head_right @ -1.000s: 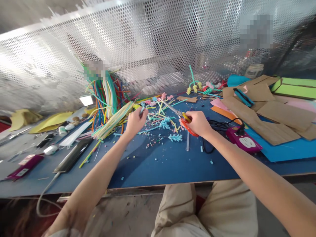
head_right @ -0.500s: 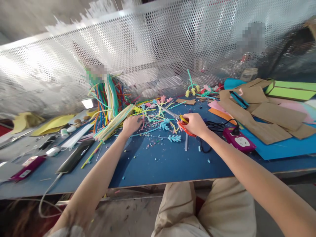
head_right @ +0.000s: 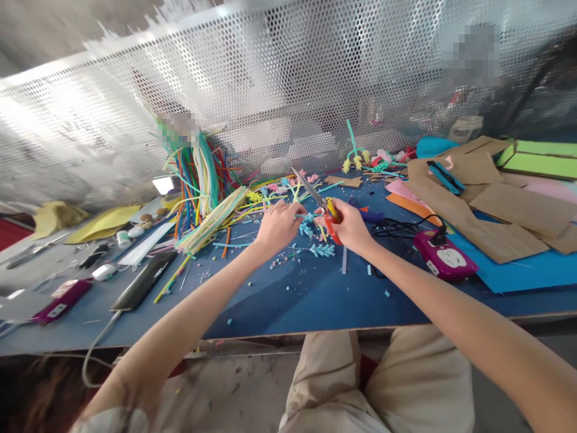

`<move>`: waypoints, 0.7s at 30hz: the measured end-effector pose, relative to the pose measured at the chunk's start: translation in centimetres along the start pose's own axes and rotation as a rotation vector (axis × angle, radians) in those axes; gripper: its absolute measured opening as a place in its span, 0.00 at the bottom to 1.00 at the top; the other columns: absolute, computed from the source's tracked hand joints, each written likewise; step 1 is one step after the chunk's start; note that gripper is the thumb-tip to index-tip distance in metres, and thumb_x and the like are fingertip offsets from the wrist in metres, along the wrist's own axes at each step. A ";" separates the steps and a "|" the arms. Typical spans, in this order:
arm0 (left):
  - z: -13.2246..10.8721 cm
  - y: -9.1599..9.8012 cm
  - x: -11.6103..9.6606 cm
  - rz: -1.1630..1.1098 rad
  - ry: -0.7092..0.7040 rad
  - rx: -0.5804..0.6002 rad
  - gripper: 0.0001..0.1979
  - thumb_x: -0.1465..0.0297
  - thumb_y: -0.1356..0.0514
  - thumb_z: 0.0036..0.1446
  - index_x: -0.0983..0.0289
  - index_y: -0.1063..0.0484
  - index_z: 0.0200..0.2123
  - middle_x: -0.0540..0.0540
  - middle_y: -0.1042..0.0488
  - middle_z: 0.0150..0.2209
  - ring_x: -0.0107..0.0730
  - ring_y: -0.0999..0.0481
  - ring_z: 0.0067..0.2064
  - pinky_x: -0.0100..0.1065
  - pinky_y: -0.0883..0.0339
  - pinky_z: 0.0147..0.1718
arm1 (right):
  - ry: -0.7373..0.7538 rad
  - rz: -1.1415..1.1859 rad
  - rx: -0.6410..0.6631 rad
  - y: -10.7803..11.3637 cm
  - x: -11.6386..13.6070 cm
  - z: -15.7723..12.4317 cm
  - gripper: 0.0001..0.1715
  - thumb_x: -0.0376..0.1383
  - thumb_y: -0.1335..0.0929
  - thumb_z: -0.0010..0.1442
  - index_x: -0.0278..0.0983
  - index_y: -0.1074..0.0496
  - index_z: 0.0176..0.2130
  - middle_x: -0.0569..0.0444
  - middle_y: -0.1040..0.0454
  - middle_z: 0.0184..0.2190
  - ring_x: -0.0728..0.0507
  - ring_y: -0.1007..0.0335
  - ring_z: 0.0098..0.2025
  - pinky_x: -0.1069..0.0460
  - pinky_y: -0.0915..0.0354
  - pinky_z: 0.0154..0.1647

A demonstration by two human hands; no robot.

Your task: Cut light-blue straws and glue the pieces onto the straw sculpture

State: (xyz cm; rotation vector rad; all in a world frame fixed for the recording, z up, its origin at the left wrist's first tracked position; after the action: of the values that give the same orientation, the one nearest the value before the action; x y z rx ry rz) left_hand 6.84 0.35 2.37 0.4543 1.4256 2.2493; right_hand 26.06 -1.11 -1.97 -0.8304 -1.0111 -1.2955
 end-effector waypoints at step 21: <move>0.5 -2.6 -1.5 -0.237 -0.062 0.085 0.08 0.70 0.45 0.68 0.66 0.28 0.41 0.60 0.23 0.35 0.42 0.23 0.41 0.39 0.32 0.41 | 0.064 -0.025 -0.157 0.2 0.6 0.0 0.19 0.46 0.23 0.48 0.38 0.30 0.32 0.56 0.27 0.30 0.50 0.38 0.26 0.52 0.37 0.27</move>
State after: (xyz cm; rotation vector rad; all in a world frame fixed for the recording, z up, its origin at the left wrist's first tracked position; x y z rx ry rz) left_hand 8.85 0.93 0.16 0.3579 1.4645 1.9785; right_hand 26.23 -1.25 -1.41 -0.8915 -0.8795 -1.4277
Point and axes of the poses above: each hand's wrist, its own z-axis towards the middle knuckle, its own y-axis out of the back of the hand, x = y × z, the point moved 2 cm from there along z, towards the middle knuckle
